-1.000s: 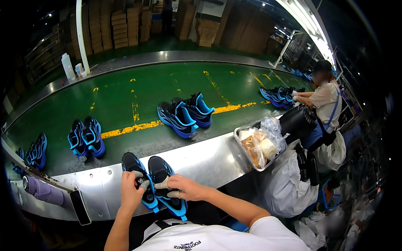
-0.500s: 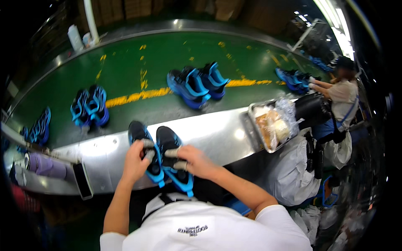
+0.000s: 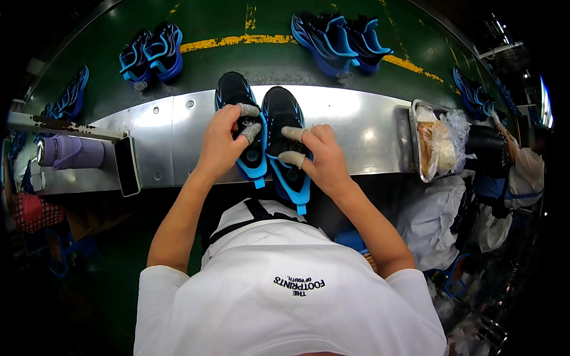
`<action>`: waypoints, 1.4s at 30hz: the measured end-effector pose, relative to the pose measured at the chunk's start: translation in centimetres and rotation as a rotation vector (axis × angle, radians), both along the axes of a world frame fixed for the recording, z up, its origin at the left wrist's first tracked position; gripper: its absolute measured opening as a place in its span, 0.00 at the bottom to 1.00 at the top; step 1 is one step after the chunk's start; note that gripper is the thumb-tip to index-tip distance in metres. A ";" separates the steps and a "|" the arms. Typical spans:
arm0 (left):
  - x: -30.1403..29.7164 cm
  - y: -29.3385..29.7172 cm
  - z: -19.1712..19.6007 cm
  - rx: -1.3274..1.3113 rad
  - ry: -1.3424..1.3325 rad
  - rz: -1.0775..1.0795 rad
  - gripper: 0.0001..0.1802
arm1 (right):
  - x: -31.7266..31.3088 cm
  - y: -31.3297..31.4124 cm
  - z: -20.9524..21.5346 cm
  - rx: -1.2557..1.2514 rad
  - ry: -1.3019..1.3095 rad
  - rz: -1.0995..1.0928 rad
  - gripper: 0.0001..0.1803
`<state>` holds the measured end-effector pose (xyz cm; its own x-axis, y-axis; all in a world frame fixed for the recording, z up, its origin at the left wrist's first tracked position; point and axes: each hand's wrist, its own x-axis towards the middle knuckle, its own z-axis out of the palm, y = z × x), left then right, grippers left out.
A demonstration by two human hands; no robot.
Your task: The person cleans several pairs of athletic shoes using a cloth, wiping the tongues and inner linings while the shoes are on a conveyor belt.
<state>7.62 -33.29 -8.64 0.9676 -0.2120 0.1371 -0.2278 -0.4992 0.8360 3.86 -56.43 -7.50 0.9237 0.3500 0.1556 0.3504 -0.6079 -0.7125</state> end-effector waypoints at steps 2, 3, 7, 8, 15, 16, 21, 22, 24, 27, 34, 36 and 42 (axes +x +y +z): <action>-0.2 0.2 0.2 -0.035 0.096 0.026 0.17 | 0.2 0.1 0.2 -0.063 -0.054 -0.031 0.28; -0.5 0.1 0.5 -0.035 0.100 0.030 0.17 | 0.4 0.0 0.4 -0.063 -0.049 -0.027 0.28; -3.4 -1.4 2.7 0.166 -0.302 0.115 0.20 | 1.1 -0.1 1.0 0.248 -0.085 0.140 0.26; -4.7 -2.2 3.3 0.251 -0.409 0.121 0.23 | 1.1 0.0 0.9 0.343 0.002 0.138 0.26; -6.8 -6.1 -0.5 0.440 -0.250 0.075 0.34 | 1.9 0.2 -1.6 0.138 -0.073 0.218 0.23; -6.6 -6.2 -0.5 0.451 -0.262 0.090 0.34 | 2.1 -0.1 -1.6 0.141 -0.071 0.220 0.23; -6.1 -5.9 -0.4 0.405 -0.245 0.066 0.29 | 2.4 -0.1 -2.1 -0.055 -0.242 0.256 0.22; -6.0 -5.4 0.2 0.403 -0.247 0.062 0.29 | 2.4 0.1 -2.0 -0.057 -0.243 0.251 0.22; -5.6 -4.1 2.0 0.267 -0.196 -0.050 0.25 | 2.3 0.0 -1.8 -0.044 -0.176 0.225 0.25; -4.4 -2.0 4.7 0.111 -0.338 0.155 0.09 | 2.2 -2.6 -0.2 0.195 0.128 0.212 0.31; -0.9 -1.6 2.3 0.075 -0.099 0.077 0.12 | 0.8 -4.7 0.3 0.321 0.301 0.273 0.27; -0.2 -2.1 1.7 0.164 -0.059 0.101 0.15 | 0.4 -4.1 0.0 0.234 0.226 0.184 0.26; 0.0 -2.1 1.2 0.182 -0.118 0.152 0.16 | 0.6 -3.5 -0.7 0.326 0.282 0.113 0.24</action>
